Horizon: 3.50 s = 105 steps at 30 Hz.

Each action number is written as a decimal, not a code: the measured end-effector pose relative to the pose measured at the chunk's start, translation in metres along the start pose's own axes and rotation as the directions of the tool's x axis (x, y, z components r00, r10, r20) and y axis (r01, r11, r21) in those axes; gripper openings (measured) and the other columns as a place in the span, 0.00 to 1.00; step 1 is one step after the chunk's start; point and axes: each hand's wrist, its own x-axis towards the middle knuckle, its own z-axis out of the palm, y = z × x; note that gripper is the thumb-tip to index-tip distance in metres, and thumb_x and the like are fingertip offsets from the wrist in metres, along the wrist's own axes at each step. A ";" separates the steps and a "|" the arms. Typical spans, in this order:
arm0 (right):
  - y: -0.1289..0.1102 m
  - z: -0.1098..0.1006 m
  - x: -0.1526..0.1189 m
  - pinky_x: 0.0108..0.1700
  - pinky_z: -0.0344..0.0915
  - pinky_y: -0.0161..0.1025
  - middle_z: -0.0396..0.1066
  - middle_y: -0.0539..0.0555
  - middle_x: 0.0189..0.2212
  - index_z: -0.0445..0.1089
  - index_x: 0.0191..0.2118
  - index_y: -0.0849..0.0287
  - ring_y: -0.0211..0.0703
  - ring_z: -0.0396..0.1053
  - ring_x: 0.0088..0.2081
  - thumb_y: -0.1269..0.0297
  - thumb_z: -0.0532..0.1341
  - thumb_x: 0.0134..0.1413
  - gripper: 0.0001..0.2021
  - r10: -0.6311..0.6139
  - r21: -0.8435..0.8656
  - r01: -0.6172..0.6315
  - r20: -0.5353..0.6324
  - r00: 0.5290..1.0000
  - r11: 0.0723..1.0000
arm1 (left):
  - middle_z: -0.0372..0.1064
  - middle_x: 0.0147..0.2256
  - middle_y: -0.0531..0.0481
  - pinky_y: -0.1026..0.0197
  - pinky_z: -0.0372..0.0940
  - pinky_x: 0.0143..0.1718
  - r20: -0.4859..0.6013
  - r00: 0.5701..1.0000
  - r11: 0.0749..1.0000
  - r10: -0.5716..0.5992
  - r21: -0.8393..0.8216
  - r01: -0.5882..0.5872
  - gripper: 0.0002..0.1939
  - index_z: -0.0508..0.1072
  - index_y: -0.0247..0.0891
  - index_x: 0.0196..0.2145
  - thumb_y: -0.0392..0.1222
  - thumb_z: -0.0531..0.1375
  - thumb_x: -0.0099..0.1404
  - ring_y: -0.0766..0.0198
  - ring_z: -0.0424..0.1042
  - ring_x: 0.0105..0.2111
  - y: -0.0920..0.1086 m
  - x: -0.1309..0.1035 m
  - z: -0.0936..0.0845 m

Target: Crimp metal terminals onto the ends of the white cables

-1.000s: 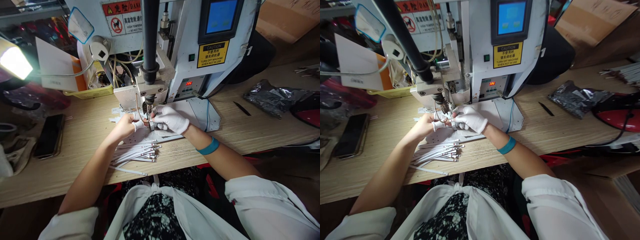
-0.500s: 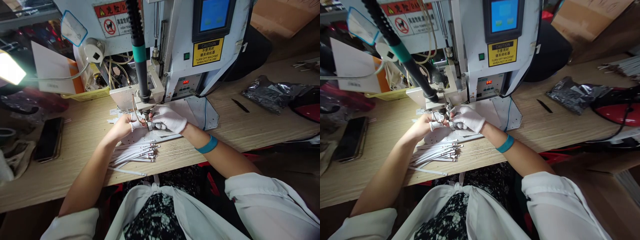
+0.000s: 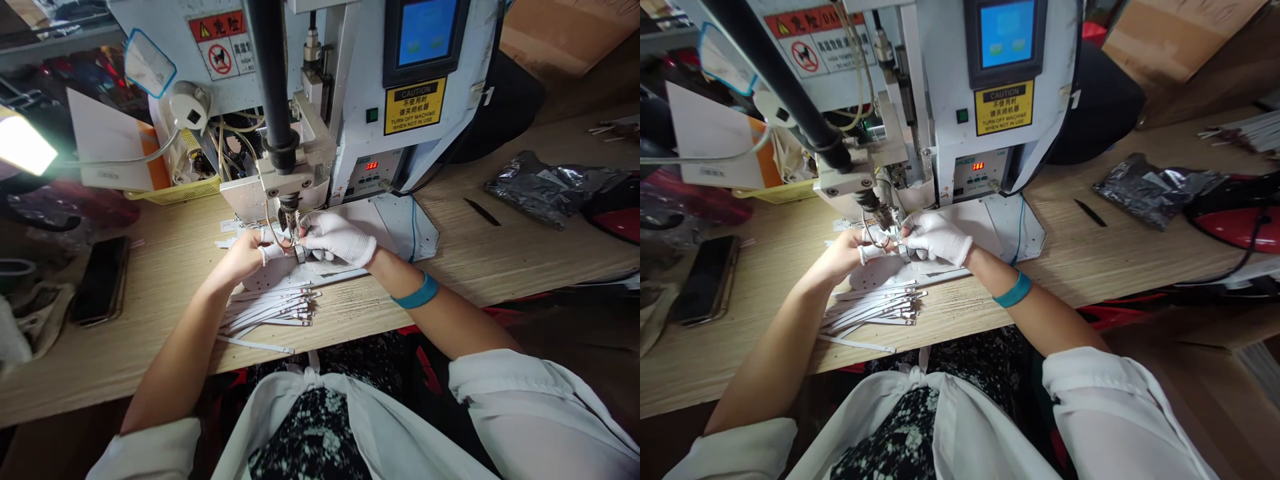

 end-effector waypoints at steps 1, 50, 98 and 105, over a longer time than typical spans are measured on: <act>-0.001 -0.005 -0.001 0.13 0.48 0.28 0.63 0.44 0.18 0.63 0.33 0.59 0.29 0.57 0.15 0.74 0.61 0.52 0.06 -0.027 -0.072 0.026 -0.021 0.999 0.997 | 0.71 0.24 0.50 0.61 0.64 0.32 0.005 1.000 0.999 -0.002 0.034 0.002 0.18 0.74 0.35 0.22 0.56 0.65 0.49 0.62 0.69 0.27 0.002 -0.003 -0.002; 0.010 -0.015 0.002 0.21 0.62 0.31 0.67 0.48 0.19 0.71 0.27 0.65 0.31 0.63 0.20 0.56 0.73 0.40 0.17 -0.181 0.070 0.182 -0.017 0.983 0.981 | 0.66 0.23 0.51 0.64 0.58 0.27 -0.030 0.998 0.992 0.051 0.117 -0.048 0.20 0.72 0.34 0.27 0.57 0.60 0.53 0.64 0.63 0.25 -0.002 -0.009 -0.001; 0.002 0.002 0.005 0.14 0.52 0.26 0.64 0.45 0.19 0.64 0.33 0.59 0.29 0.58 0.17 0.76 0.65 0.46 0.10 0.018 0.139 -0.019 0.007 1.000 0.990 | 0.72 0.26 0.49 0.63 0.61 0.30 -0.050 0.993 0.993 -0.106 -0.064 0.103 0.16 0.75 0.35 0.21 0.52 0.65 0.43 0.61 0.67 0.30 0.003 -0.001 0.007; 0.002 0.004 0.004 0.13 0.50 0.25 0.62 0.43 0.18 0.63 0.33 0.60 0.28 0.58 0.16 0.79 0.64 0.45 0.11 0.011 0.158 -0.009 -0.016 1.000 0.987 | 0.72 0.25 0.50 0.62 0.61 0.31 -0.052 0.992 0.991 -0.118 -0.076 0.114 0.19 0.75 0.34 0.22 0.55 0.66 0.42 0.62 0.66 0.28 0.001 0.000 0.007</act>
